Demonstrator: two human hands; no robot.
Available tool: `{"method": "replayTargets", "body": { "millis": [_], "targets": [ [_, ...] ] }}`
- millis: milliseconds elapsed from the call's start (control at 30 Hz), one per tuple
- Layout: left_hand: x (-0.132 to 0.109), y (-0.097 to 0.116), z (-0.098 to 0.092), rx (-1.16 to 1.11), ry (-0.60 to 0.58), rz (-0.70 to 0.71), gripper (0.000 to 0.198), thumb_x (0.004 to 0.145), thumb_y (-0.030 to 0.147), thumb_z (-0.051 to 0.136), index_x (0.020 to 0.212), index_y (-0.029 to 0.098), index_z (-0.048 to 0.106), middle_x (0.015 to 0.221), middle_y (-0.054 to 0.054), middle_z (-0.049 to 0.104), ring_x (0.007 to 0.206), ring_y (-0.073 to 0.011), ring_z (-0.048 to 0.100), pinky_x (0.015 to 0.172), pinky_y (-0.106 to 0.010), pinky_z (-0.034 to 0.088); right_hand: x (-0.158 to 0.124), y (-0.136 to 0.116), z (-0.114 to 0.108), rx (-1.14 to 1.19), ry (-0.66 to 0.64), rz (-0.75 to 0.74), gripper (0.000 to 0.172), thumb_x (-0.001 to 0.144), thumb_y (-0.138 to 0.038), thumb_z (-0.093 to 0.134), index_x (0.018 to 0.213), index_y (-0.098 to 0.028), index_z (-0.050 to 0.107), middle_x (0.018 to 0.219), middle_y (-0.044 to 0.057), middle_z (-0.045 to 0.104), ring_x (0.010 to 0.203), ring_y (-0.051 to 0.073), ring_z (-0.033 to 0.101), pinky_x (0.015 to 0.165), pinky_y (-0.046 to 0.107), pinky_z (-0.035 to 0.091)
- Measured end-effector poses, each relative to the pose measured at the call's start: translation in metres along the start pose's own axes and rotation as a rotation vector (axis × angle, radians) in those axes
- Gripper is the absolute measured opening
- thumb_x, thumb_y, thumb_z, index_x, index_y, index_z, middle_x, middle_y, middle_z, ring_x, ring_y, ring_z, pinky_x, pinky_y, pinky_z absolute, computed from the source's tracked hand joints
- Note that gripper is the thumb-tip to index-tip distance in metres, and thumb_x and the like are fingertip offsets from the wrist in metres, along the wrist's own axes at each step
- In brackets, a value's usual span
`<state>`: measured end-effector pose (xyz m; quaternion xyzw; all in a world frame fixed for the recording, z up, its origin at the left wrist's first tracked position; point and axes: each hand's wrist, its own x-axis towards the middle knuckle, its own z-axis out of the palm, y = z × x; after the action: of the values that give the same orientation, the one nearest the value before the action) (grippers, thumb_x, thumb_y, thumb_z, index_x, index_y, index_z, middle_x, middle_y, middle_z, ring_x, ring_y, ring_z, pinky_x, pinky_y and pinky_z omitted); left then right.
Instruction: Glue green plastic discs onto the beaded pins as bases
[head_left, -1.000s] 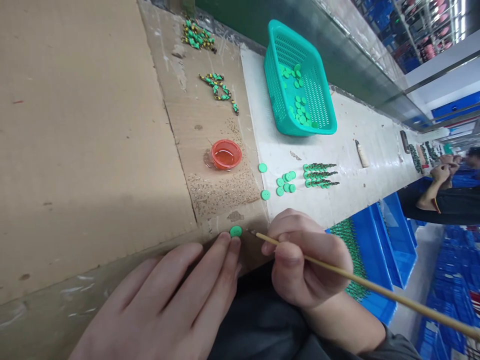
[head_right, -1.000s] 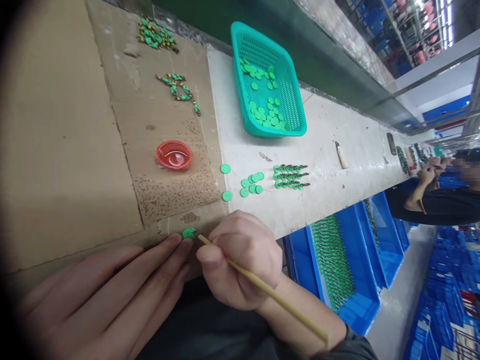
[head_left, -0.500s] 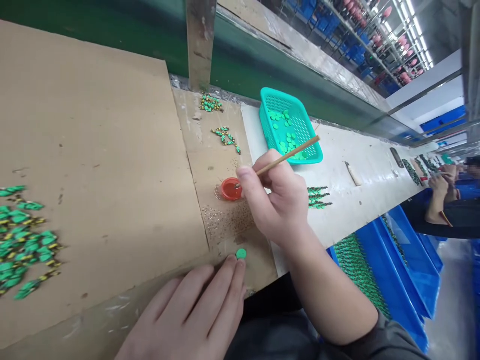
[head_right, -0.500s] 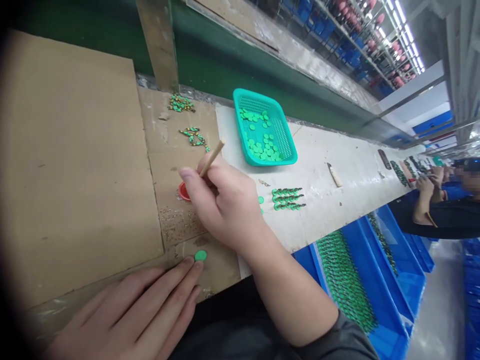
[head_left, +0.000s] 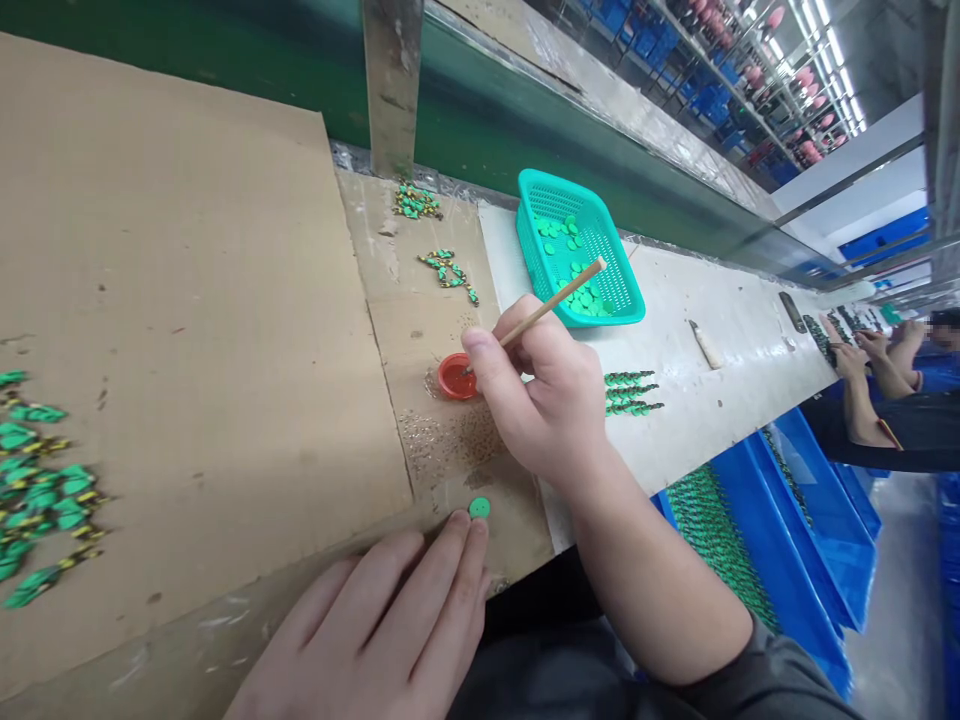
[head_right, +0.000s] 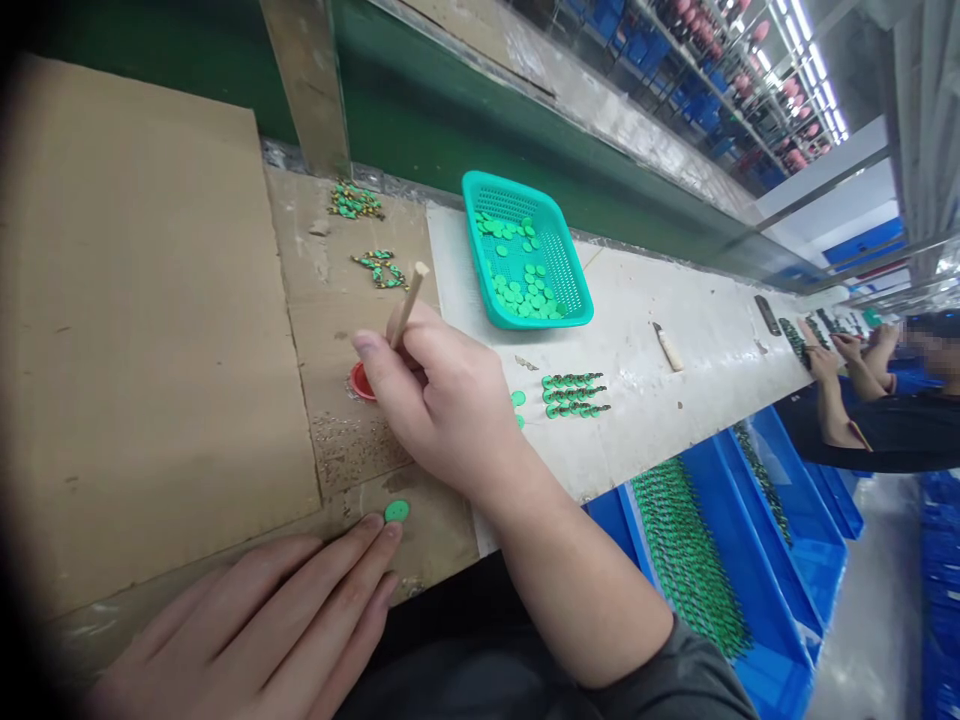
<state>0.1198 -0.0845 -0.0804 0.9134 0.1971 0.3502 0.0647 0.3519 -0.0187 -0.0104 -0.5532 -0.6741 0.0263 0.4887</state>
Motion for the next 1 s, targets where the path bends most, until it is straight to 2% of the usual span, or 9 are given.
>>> {"method": "replayTargets", "body": {
  "millis": [133,267,400,500,767,1000],
  "targets": [
    [0.005,0.000,-0.002,-0.005,-0.004,0.019,0.024,0.111,0.020,0.070,0.131,0.011,0.081,0.139,-0.010,0.084,0.113,-0.0317,0.070,0.095,-0.051,0.050,-0.001,-0.007,-0.004,-0.020,0.061,-0.006,0.032,0.116,-0.022,0.069,0.088,-0.026,0.053,0.077,-0.008,0.052,0.062,0.008,0.050,0.059,0.026,0.043],
    [0.008,0.000,-0.004,0.004,-0.010,0.021,0.028,0.111,0.019,0.070,0.135,0.009,0.079,0.138,-0.010,0.083,0.115,-0.0319,0.070,0.096,-0.051,0.051,-0.017,-0.018,-0.019,0.006,0.131,0.023,0.029,0.118,-0.026,0.069,0.091,-0.026,0.058,0.079,-0.006,0.058,0.065,0.009,0.055,0.062,0.029,0.047],
    [0.009,0.001,-0.004,0.005,0.003,0.011,0.026,0.113,0.020,0.068,0.134,0.010,0.079,0.138,-0.009,0.083,0.114,-0.0297,0.070,0.095,-0.050,0.051,-0.039,-0.020,-0.034,-0.040,0.068,0.124,0.026,0.116,-0.024,0.070,0.092,-0.025,0.061,0.078,-0.006,0.061,0.066,0.010,0.061,0.064,0.030,0.049],
    [0.008,0.000,-0.003,-0.001,-0.005,0.008,0.027,0.113,0.020,0.069,0.136,0.010,0.079,0.141,-0.009,0.083,0.115,-0.0296,0.071,0.093,-0.050,0.052,-0.048,-0.016,-0.037,-0.097,0.036,0.147,0.028,0.114,-0.019,0.070,0.088,-0.025,0.061,0.077,-0.007,0.061,0.065,0.009,0.061,0.064,0.028,0.049],
    [0.005,0.000,-0.003,-0.003,-0.043,0.038,0.026,0.111,0.018,0.069,0.134,0.011,0.080,0.146,-0.012,0.082,0.118,-0.0303,0.076,0.102,-0.052,0.055,-0.053,-0.014,-0.037,-0.092,-0.016,0.178,0.024,0.114,-0.021,0.069,0.092,-0.025,0.062,0.077,-0.007,0.065,0.065,0.010,0.064,0.064,0.028,0.051],
    [0.001,0.000,-0.002,-0.028,-0.040,0.017,0.030,0.111,0.020,0.070,0.139,0.015,0.079,0.151,-0.009,0.081,0.121,-0.0293,0.077,0.110,-0.052,0.056,-0.057,-0.020,-0.051,-0.131,-0.112,0.168,0.013,0.114,-0.020,0.067,0.102,-0.025,0.067,0.089,-0.002,0.071,0.079,0.014,0.071,0.072,0.030,0.058]
  ]
}}
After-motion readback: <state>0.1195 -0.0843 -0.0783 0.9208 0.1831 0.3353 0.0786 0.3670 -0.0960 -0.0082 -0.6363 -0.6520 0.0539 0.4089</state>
